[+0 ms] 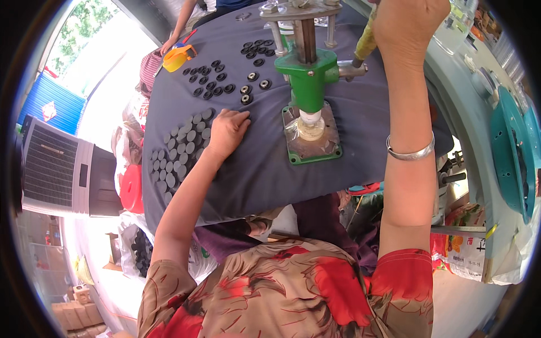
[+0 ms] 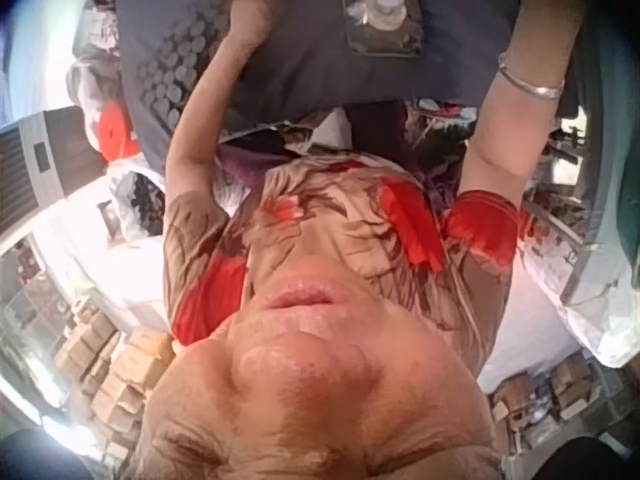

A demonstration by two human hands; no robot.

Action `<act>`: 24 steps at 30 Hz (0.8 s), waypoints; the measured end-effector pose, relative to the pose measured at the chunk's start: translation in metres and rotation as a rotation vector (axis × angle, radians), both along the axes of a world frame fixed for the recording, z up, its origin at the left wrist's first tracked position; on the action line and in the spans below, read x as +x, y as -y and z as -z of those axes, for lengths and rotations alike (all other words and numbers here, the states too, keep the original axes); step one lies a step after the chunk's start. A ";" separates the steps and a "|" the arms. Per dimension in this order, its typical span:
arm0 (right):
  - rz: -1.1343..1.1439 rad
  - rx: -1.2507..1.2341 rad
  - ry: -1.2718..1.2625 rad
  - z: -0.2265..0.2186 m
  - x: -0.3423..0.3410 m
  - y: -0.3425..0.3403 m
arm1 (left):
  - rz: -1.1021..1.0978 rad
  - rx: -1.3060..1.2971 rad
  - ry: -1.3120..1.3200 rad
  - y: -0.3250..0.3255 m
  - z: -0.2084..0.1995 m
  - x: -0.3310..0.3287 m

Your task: The person assembles small black plastic circular components using a hand press machine.

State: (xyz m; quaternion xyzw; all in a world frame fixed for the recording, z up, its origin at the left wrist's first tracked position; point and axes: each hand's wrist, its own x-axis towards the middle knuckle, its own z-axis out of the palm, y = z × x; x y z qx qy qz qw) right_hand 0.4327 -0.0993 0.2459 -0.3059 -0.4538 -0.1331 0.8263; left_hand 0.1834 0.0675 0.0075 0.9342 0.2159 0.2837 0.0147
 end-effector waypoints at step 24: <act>0.128 0.067 0.052 0.003 -0.008 -0.004 | -0.361 -0.114 0.188 -0.033 0.023 0.045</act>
